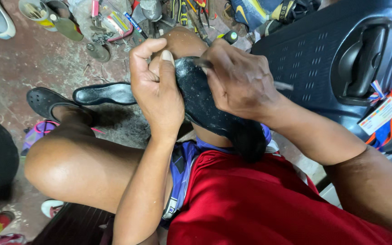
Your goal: The person holds a black shoe sole and uses a small metal tool to scrape and clean the surface. They repeatedly scrape different areas of the sole, removing debris and smoothing the material.
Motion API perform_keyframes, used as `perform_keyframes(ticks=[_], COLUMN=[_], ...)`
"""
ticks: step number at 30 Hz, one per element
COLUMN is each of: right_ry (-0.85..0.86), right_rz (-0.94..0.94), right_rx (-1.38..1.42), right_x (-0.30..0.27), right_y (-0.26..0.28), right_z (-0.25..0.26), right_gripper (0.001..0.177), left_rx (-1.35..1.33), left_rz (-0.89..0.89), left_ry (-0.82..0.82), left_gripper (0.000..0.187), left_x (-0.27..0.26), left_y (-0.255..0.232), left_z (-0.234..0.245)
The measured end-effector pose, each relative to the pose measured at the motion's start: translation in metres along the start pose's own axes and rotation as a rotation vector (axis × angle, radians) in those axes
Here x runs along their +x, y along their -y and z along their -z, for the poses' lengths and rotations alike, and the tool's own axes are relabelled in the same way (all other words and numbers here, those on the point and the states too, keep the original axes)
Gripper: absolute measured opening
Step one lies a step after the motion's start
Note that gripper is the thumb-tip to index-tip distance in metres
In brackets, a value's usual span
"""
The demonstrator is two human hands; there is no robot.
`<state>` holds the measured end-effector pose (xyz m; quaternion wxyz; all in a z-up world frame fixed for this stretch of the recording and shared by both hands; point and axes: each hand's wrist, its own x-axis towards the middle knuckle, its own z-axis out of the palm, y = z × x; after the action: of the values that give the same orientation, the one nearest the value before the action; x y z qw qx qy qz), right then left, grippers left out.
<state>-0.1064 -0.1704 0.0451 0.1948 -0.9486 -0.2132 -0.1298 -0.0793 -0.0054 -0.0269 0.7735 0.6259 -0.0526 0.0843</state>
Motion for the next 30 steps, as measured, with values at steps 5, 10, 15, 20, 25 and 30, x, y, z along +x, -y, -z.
perform_keyframes(ticks=[5,10,15,20,25,30], right_ry=[0.009,0.008,-0.007,0.023,-0.002,0.012], right_rz=[0.042,0.006,0.058,0.114,0.034,0.128], right_rx=[0.06,0.066,0.087,0.086,0.088,0.078], right_x=[0.002,0.002,-0.005,0.0,-0.002,0.0], right_y=[-0.004,-0.006,-0.013,-0.014,-0.011,-0.012], right_z=[0.002,-0.004,-0.006,-0.008,-0.008,-0.009], right_gripper=[0.015,0.017,0.016,0.016,0.013,0.019], left_rx=[-0.036,-0.077,0.016,0.047,0.014,0.154], left_rz=[0.025,0.042,-0.009,-0.043,-0.012,-0.1], left_ry=[0.011,0.003,0.013,0.01,0.02,0.011], left_gripper=[0.01,0.01,0.009,0.01,0.011,0.01], left_x=[-0.001,0.001,-0.003,-0.002,-0.002,-0.002], left_y=[0.002,0.0,-0.002,-0.003,-0.004,-0.005], left_z=[0.002,0.001,0.003,0.004,0.003,0.006])
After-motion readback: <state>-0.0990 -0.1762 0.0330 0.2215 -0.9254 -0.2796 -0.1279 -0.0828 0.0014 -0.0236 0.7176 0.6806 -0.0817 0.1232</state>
